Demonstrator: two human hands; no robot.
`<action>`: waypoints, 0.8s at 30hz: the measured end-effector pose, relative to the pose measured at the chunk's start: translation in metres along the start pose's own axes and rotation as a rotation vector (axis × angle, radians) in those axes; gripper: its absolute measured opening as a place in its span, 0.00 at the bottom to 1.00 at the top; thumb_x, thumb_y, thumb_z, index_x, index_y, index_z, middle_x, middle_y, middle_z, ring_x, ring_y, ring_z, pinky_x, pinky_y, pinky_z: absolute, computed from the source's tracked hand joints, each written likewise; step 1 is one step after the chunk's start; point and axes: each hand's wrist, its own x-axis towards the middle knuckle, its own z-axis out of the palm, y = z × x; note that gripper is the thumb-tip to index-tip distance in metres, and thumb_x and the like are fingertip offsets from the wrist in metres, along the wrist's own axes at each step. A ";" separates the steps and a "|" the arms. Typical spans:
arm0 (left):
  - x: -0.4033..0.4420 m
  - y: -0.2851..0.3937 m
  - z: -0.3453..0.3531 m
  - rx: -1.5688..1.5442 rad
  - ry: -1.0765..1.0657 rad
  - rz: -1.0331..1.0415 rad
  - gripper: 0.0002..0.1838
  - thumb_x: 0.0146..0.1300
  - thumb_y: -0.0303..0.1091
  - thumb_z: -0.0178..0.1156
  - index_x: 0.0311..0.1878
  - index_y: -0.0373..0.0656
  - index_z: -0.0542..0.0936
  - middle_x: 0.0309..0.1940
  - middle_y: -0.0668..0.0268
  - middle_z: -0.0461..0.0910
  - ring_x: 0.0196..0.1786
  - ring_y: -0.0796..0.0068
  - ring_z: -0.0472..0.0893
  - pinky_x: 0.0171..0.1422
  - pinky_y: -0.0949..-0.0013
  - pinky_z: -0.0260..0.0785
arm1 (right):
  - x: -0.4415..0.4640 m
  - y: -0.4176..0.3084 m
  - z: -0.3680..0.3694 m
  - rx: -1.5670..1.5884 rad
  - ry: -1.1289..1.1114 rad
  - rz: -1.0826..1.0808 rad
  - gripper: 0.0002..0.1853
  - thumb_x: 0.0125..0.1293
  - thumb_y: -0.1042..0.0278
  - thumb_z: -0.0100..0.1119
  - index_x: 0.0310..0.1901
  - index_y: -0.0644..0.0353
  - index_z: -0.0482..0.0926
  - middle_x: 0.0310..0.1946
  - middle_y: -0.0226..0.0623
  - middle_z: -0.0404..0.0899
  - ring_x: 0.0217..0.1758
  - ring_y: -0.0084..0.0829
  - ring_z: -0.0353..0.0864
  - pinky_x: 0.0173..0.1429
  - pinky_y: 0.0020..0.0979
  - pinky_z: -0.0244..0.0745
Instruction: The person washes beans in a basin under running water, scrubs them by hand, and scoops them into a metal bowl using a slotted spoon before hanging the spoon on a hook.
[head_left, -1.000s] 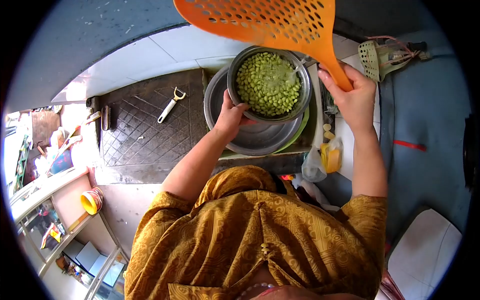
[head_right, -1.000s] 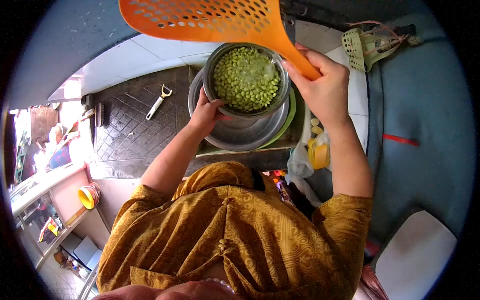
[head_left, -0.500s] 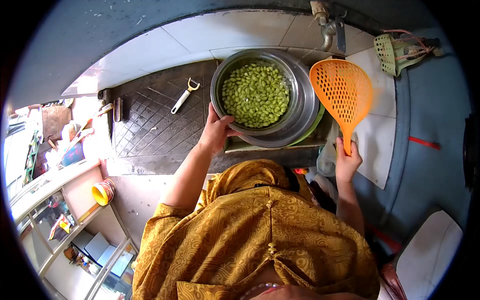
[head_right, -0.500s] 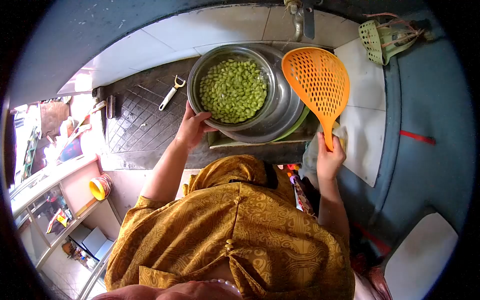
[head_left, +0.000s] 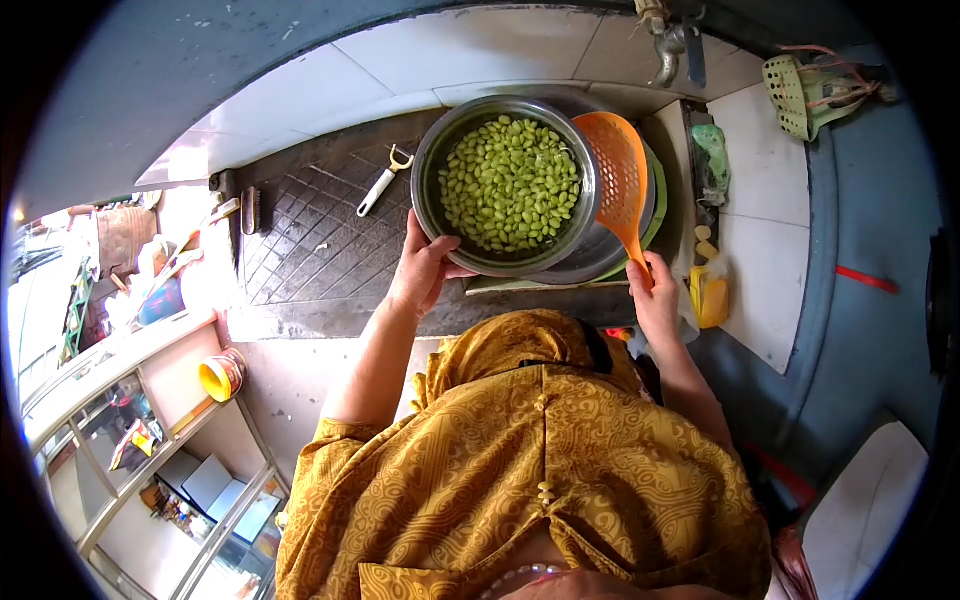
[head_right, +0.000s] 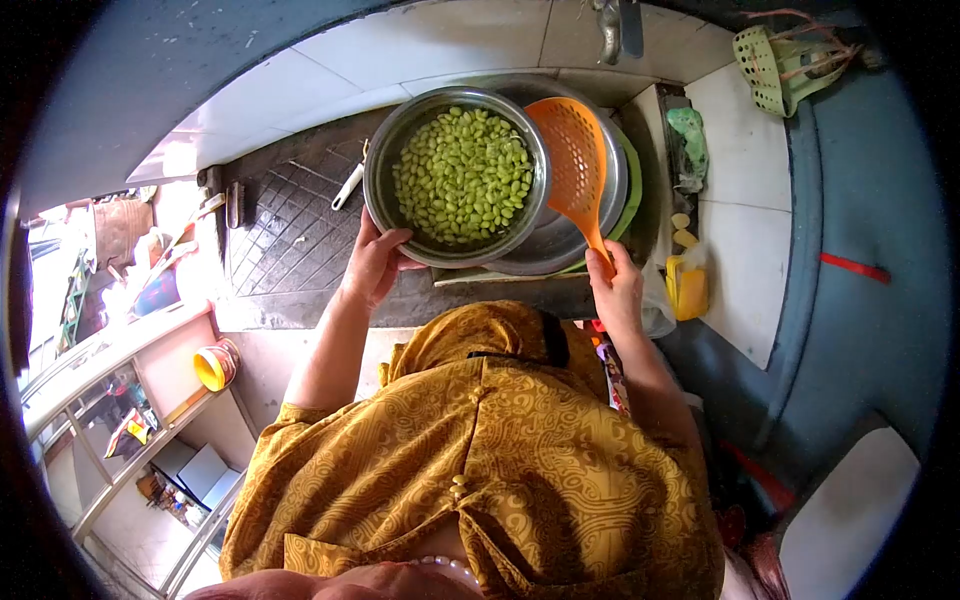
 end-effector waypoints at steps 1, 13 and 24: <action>-0.001 -0.001 0.000 -0.001 0.004 -0.003 0.36 0.61 0.16 0.46 0.70 0.54 0.49 0.58 0.50 0.67 0.47 0.52 0.82 0.42 0.55 0.84 | 0.000 -0.005 -0.001 -0.003 -0.012 0.018 0.16 0.67 0.63 0.60 0.48 0.67 0.75 0.26 0.32 0.77 0.27 0.19 0.74 0.32 0.23 0.68; -0.002 -0.007 -0.006 -0.022 0.029 0.001 0.35 0.62 0.16 0.46 0.70 0.54 0.50 0.58 0.51 0.68 0.48 0.54 0.82 0.43 0.55 0.84 | -0.001 0.002 0.005 0.041 -0.066 0.040 0.18 0.65 0.62 0.62 0.49 0.68 0.75 0.23 0.33 0.77 0.24 0.19 0.73 0.28 0.24 0.68; -0.002 -0.010 -0.010 -0.048 0.046 0.007 0.33 0.61 0.16 0.45 0.66 0.53 0.50 0.56 0.50 0.68 0.46 0.52 0.82 0.40 0.55 0.84 | 0.001 -0.002 0.009 0.031 -0.091 0.081 0.20 0.67 0.57 0.60 0.50 0.67 0.75 0.24 0.31 0.77 0.25 0.19 0.73 0.30 0.23 0.68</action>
